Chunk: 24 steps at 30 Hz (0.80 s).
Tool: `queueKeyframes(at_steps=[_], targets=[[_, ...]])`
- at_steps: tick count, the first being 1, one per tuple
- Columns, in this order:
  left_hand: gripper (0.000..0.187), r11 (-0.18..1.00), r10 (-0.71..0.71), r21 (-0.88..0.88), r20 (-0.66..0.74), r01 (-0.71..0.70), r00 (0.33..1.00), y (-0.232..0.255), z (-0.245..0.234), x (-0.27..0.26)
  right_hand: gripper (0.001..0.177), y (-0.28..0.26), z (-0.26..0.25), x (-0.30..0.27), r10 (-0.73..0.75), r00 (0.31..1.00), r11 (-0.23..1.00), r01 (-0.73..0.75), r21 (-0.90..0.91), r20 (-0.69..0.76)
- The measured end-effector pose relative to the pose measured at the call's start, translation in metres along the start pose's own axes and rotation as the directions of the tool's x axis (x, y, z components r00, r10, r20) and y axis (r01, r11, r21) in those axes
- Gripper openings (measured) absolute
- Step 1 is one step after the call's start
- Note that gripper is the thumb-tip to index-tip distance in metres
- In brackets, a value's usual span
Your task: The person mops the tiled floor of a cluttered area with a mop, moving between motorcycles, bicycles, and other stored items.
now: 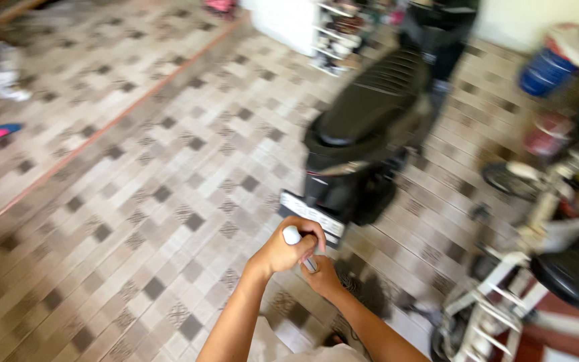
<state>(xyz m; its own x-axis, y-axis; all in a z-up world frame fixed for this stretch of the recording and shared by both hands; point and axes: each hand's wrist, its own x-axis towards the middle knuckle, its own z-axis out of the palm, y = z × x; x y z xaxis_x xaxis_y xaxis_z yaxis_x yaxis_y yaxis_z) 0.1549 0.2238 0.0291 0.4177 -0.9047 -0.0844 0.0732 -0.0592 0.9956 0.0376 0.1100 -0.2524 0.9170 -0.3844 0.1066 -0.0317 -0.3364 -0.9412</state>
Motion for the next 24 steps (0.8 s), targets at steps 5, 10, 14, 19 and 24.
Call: queueKeyframes(at_steps=[5,10,14,19,24], targets=[[0.016,0.969,0.167,0.192,-0.027,-0.159,0.986,0.03,-0.097,-0.055,0.025,-0.029,0.127,0.069,-0.118,0.993,0.993,0.118,0.005,0.022],[0.013,0.904,0.224,0.384,-0.055,-0.187,0.973,0.024,-0.19,-0.099,0.024,-0.018,0.245,0.15,-0.26,0.933,0.95,0.293,-0.105,0.248],[0.011,0.692,0.382,0.665,-0.006,-0.282,0.924,-0.018,-0.243,-0.126,0.031,-0.016,0.309,0.192,-0.359,0.9,0.928,0.316,0.197,0.249],[0.019,0.771,0.423,0.585,-0.174,-0.252,0.889,-0.066,-0.305,-0.148,0.017,-0.049,0.364,0.245,-0.511,0.844,0.848,0.526,-0.068,0.162],[0.023,0.81,0.437,0.554,-0.353,-0.192,0.828,-0.081,-0.345,-0.154,0.013,-0.092,0.39,0.266,-0.392,0.893,0.876,0.436,-0.205,0.223]])
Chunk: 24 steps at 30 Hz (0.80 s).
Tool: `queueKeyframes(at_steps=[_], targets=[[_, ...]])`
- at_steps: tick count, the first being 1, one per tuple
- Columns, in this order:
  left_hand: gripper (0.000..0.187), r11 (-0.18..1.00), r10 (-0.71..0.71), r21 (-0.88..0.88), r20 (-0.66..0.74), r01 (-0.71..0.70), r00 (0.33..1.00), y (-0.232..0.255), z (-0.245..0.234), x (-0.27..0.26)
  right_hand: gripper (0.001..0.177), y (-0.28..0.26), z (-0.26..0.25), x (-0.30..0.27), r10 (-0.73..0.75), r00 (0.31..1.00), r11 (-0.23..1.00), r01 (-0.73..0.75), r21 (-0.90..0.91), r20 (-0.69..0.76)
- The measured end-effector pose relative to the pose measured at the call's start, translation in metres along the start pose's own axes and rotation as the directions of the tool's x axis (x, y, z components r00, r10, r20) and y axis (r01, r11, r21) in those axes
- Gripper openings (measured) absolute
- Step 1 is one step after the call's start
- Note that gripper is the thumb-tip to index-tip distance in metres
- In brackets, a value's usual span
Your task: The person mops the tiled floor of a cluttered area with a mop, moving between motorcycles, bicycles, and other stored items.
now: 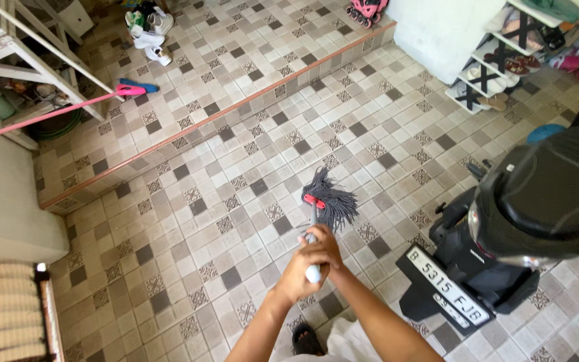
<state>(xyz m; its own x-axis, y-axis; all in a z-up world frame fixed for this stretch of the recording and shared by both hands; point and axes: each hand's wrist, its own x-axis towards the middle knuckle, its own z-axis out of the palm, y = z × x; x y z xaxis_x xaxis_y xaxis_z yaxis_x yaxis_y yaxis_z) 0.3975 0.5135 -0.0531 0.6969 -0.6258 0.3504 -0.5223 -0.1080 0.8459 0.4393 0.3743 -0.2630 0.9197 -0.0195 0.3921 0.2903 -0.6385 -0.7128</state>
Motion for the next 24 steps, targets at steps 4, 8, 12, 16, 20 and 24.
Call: queueKeyframes(at_steps=[4,8,12,16,20,24], targets=[[0.023,0.995,-0.005,-0.098,-0.062,-0.001,0.998,-0.023,-0.02,0.021,0.012,-0.006,0.017,0.037,0.087,0.995,0.996,-0.086,0.015,-0.053],[0.019,0.991,0.0,-0.129,-0.131,-0.017,0.991,-0.053,-0.067,0.057,0.013,0.012,0.044,0.093,0.102,0.993,0.995,-0.101,0.026,-0.054],[0.017,0.992,-0.114,-0.072,-0.105,0.107,0.988,-0.094,-0.111,0.093,0.014,0.041,0.082,0.162,-0.124,0.98,0.989,0.134,0.057,-0.155],[0.018,0.987,-0.147,-0.074,-0.11,0.14,0.983,-0.146,-0.148,0.148,0.017,0.084,0.103,0.243,-0.039,0.999,0.99,0.038,0.134,0.004],[0.015,0.982,-0.178,-0.096,-0.146,0.166,0.973,-0.185,-0.191,0.208,0.016,0.111,0.12,0.323,-0.015,0.99,0.988,-0.007,0.154,0.141],[0.015,0.967,-0.254,-0.071,-0.185,0.245,0.949,-0.212,-0.248,0.253,0.021,0.114,0.151,0.389,0.079,0.978,0.984,-0.107,0.141,0.194]])
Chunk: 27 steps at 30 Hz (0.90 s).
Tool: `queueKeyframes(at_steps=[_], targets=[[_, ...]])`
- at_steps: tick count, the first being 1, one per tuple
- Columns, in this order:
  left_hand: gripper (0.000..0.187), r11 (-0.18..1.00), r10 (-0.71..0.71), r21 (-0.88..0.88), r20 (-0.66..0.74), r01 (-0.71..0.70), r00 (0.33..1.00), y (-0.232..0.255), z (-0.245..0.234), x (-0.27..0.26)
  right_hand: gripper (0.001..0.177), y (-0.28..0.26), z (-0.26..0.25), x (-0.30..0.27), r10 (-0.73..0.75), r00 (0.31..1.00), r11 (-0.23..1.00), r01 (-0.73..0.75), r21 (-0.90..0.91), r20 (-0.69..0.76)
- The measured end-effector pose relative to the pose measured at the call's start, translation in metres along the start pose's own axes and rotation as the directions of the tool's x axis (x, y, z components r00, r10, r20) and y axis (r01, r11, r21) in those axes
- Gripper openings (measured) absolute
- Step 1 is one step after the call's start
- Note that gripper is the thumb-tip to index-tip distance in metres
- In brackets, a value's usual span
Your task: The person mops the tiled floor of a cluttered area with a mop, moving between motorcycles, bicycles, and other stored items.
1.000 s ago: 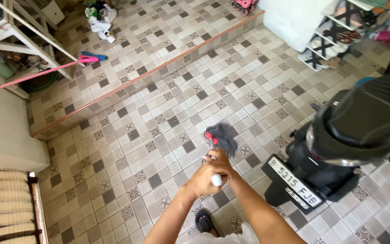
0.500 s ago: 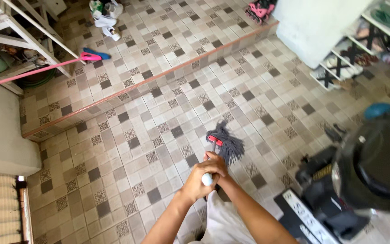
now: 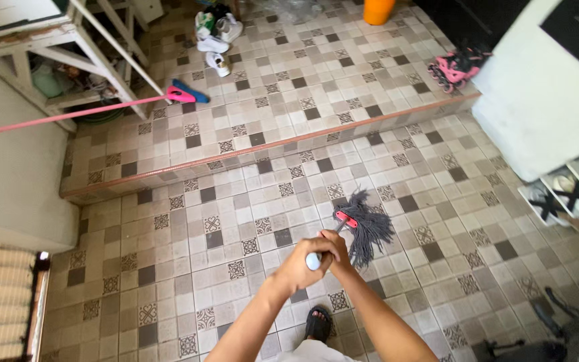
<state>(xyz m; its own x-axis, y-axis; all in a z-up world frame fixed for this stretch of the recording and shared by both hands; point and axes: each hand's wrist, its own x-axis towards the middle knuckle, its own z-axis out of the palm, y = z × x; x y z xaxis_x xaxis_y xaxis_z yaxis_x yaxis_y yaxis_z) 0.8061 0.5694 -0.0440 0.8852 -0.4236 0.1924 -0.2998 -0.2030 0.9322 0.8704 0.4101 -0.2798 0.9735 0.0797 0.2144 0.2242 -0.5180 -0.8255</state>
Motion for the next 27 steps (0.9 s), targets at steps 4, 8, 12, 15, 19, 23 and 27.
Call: queueKeyframes(at_steps=[4,8,12,15,19,23,27], targets=[[0.014,0.999,-0.021,0.03,-0.054,0.023,0.998,-0.005,-0.054,0.033,0.018,-0.006,0.038,0.05,-0.023,0.997,0.989,0.012,0.147,0.07],[0.016,0.996,-0.005,0.09,-0.139,0.018,0.99,-0.002,-0.116,0.056,0.017,-0.012,0.103,0.11,-0.22,0.975,0.934,0.201,0.297,0.031],[0.015,0.985,-0.073,0.136,-0.212,0.104,0.975,-0.003,-0.194,0.074,0.02,-0.048,0.185,0.17,-0.137,0.976,0.916,0.06,0.397,0.168],[0.016,0.951,-0.081,0.254,-0.349,0.177,0.934,-0.008,-0.258,0.081,0.024,-0.093,0.267,0.212,-0.205,0.955,0.828,0.053,0.558,0.214],[0.015,0.906,-0.092,0.317,-0.498,0.279,0.863,-0.025,-0.353,0.082,0.034,-0.152,0.356,0.263,-0.242,0.942,0.833,0.078,0.548,0.233],[0.011,0.88,0.078,0.423,-0.58,0.218,0.811,-0.059,-0.452,0.074,0.034,-0.238,0.427,0.304,-0.413,0.78,0.771,0.024,0.636,0.471],[0.012,0.887,0.043,0.366,-0.672,0.281,0.74,-0.112,-0.536,0.06,0.038,-0.314,0.433,0.331,-0.512,0.669,0.739,0.024,0.673,0.539]])
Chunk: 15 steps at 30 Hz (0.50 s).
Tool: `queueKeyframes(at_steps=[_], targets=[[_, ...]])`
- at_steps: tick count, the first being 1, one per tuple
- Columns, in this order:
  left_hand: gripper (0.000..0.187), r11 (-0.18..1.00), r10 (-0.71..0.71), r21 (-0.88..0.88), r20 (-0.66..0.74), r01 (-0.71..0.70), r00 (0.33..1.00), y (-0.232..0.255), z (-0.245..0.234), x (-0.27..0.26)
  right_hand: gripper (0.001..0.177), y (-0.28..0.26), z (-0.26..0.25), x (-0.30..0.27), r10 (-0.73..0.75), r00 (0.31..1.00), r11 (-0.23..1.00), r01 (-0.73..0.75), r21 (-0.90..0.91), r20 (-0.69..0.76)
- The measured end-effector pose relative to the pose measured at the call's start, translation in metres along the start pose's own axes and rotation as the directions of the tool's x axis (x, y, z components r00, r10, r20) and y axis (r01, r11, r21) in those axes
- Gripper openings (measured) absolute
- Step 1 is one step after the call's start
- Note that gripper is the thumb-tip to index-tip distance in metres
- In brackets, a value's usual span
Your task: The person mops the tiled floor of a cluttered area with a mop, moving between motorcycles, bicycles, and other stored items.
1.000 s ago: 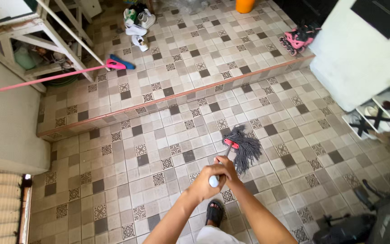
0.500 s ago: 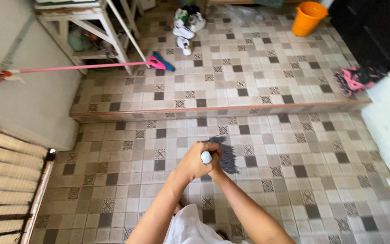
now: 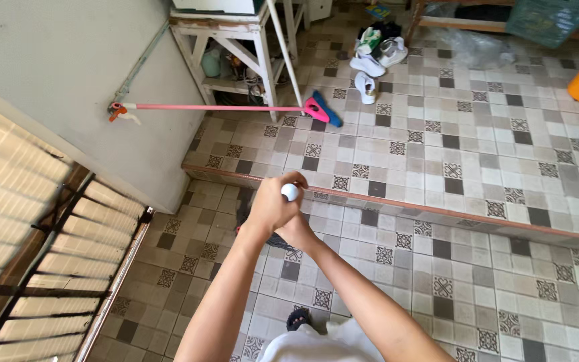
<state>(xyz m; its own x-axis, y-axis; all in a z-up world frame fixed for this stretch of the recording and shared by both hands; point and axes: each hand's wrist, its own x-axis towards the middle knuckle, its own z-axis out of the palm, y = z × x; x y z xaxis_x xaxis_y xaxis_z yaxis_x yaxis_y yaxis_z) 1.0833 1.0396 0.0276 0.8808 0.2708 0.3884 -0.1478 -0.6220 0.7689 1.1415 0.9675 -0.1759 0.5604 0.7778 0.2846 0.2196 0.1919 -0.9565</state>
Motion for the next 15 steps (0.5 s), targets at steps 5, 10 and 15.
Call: queueKeyframes(at_steps=[5,10,15], targets=[[0.015,0.955,-0.296,-0.084,-0.175,0.285,0.939,-0.085,-0.02,0.043,0.039,-0.006,-0.011,0.069,0.28,0.958,0.946,-0.263,-0.187,0.066],[0.017,0.939,-0.344,-0.08,-0.245,0.335,0.907,-0.146,-0.036,0.114,0.044,0.06,-0.029,0.142,0.326,0.934,0.942,-0.308,-0.135,0.144],[0.015,0.954,-0.3,-0.152,-0.45,0.259,0.841,-0.201,-0.053,0.193,0.029,0.135,-0.075,0.223,0.334,0.912,0.934,-0.286,-0.214,0.239]])
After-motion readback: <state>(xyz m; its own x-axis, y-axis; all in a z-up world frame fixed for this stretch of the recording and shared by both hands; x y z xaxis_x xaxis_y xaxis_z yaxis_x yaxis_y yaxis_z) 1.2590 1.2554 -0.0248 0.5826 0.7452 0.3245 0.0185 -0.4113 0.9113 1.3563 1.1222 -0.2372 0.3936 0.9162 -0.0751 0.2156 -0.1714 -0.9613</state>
